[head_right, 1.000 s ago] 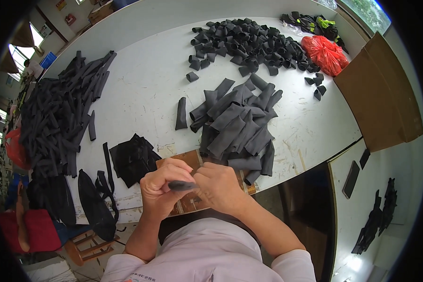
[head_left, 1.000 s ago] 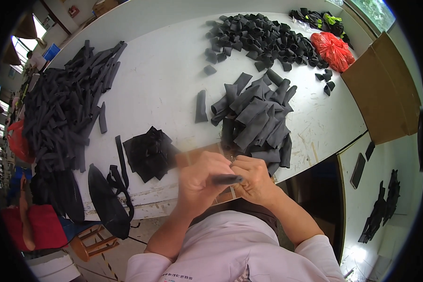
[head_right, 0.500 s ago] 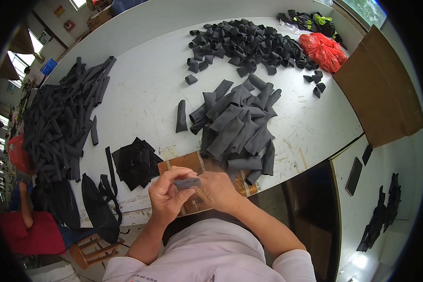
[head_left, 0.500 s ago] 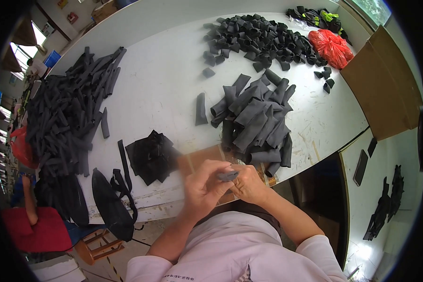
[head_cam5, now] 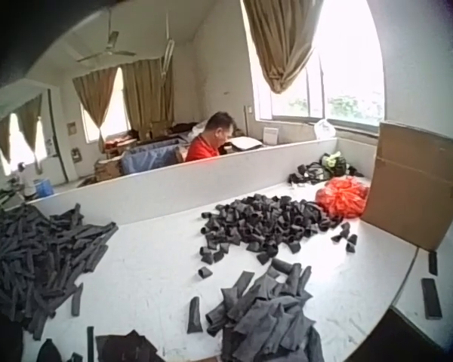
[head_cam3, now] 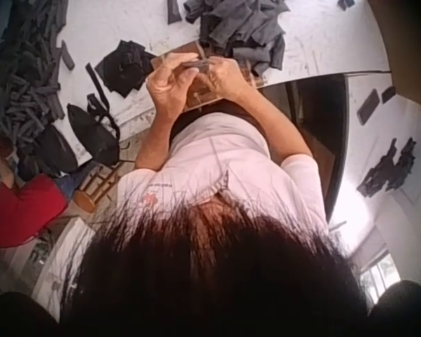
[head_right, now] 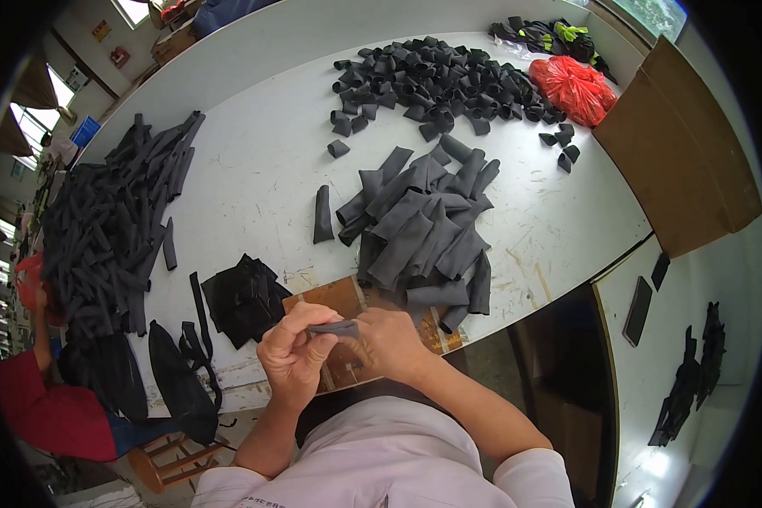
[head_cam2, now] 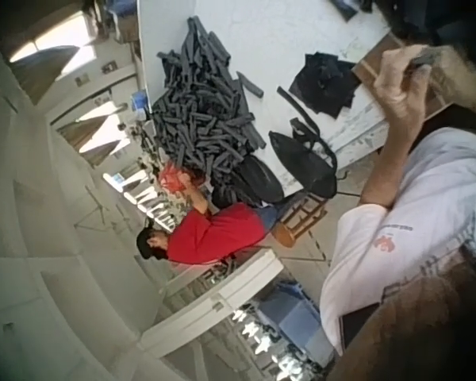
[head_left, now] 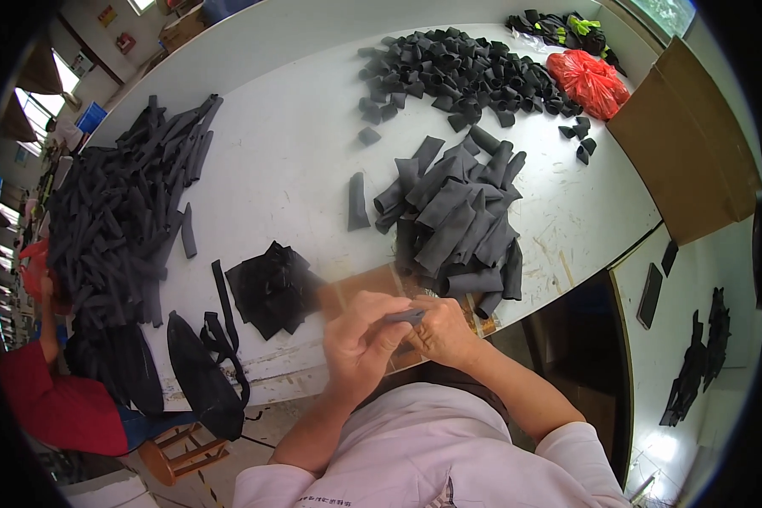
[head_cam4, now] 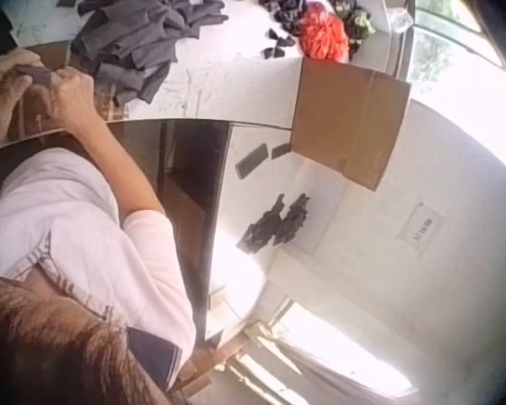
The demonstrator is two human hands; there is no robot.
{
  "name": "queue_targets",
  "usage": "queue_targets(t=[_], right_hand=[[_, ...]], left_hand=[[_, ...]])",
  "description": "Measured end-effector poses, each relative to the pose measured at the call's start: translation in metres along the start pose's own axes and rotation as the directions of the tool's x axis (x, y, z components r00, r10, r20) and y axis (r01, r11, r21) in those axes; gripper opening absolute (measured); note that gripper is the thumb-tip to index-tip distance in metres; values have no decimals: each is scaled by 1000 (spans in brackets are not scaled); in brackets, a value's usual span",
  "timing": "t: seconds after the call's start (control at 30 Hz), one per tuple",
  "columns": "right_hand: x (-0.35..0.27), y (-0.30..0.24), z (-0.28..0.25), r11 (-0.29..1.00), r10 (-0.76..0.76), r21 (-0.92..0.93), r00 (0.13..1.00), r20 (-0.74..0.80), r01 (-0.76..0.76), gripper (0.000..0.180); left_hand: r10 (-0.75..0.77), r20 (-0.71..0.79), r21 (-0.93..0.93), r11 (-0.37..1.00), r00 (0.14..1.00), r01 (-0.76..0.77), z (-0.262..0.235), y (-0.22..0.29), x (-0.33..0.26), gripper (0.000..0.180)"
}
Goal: The recorder is assembling or inspecting small black foam components at a workbench in a factory setting.
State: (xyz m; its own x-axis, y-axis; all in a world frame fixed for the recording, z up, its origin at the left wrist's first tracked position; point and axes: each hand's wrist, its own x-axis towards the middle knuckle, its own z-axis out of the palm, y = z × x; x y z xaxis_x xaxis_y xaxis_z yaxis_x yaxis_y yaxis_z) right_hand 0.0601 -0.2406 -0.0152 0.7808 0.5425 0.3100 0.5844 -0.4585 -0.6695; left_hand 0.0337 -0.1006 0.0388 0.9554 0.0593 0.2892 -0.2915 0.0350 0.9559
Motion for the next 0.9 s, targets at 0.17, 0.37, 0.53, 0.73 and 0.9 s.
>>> queue_targets(t=[0.17, 0.37, 0.53, 0.73, 0.9], right_hand=[[5, -9, -13, 995, -1, -95, 998, 55, 7, 17], [12, -19, -23, 990, -46, -131, 995, 89, 58, 17], [6, -10, -5, 994, -18, -112, 1000, 19, 20, 22], [12, -18, -11, 993, -40, -105, 996, 73, 48, 19], [8, -7, -7, 1000, -15, -22, 996, 86, 17, 19]], left_hand=[[-38, -46, -279, 960, 998, 24, -4, 2, -1, 16], [-108, -128, -556, 831, 986, 19, -19, -8, -3, 16], [-108, -135, -511, 859, 985, 24, -23, -18, -7, 14], [-87, -175, -496, 868, 981, -11, -26, -9, -5, 15], [-60, -168, -225, 974, 984, 21, -24, -16, -7, 14]])
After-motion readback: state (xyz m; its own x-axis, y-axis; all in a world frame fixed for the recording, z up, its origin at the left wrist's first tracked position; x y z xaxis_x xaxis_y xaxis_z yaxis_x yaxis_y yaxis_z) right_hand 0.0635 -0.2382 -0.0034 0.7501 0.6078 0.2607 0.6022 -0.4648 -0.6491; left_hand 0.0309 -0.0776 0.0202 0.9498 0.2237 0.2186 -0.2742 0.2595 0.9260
